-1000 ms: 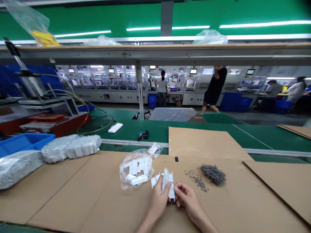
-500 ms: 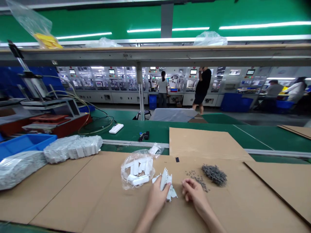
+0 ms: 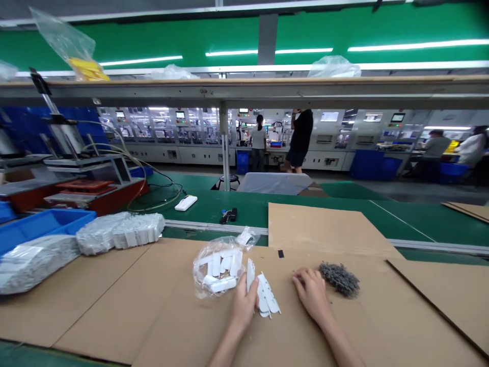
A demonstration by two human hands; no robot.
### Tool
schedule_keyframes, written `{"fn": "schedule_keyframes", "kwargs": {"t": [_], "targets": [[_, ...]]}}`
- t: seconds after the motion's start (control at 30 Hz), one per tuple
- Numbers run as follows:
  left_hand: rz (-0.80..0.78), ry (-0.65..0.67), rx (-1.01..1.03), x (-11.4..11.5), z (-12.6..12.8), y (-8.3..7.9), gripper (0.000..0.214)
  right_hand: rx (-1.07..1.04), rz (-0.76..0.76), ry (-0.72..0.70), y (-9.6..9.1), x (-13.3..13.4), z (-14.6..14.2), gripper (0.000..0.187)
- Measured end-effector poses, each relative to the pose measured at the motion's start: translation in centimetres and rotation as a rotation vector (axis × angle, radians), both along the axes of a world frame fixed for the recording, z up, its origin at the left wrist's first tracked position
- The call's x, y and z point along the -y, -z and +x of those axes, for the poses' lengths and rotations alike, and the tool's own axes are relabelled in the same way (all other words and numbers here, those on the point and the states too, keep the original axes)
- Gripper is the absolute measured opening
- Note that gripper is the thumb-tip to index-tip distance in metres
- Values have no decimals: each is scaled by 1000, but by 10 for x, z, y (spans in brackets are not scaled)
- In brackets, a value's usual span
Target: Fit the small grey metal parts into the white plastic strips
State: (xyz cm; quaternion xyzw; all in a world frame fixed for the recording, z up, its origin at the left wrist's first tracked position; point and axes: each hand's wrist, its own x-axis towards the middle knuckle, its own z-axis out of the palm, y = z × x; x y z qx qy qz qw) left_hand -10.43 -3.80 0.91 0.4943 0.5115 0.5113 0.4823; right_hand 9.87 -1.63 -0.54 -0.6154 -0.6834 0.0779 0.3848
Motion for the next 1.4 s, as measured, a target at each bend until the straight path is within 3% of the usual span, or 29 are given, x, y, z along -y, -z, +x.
{"fn": "schedule_keyframes", "kwargs": {"t": [0.23,0.3,0.4,0.5,0.6,0.83,1.07,1.4], "targets": [[-24,161,125,1,9,5,27,-808,-233,-202,-9,27,-40,25],[-33,207,91,3,13,4,27,-881,-247,-242,-11,32,-47,26],[-40,249,43,6,16,3,26,-831,-185,-210,-12,33,-44,23],[-42,226,43,6,16,4,25,-913,-129,-113,-7,27,-30,22],[-50,176,67,4,13,3,25,-1036,-165,-111,1,21,-18,24],[-50,155,58,4,12,2,25,-785,-269,-113,-3,22,-10,27],[-52,155,74,3,12,5,24,-857,-351,-166,3,19,-3,30],[-62,143,70,4,12,4,25,-691,-284,-174,12,17,1,26]]}}
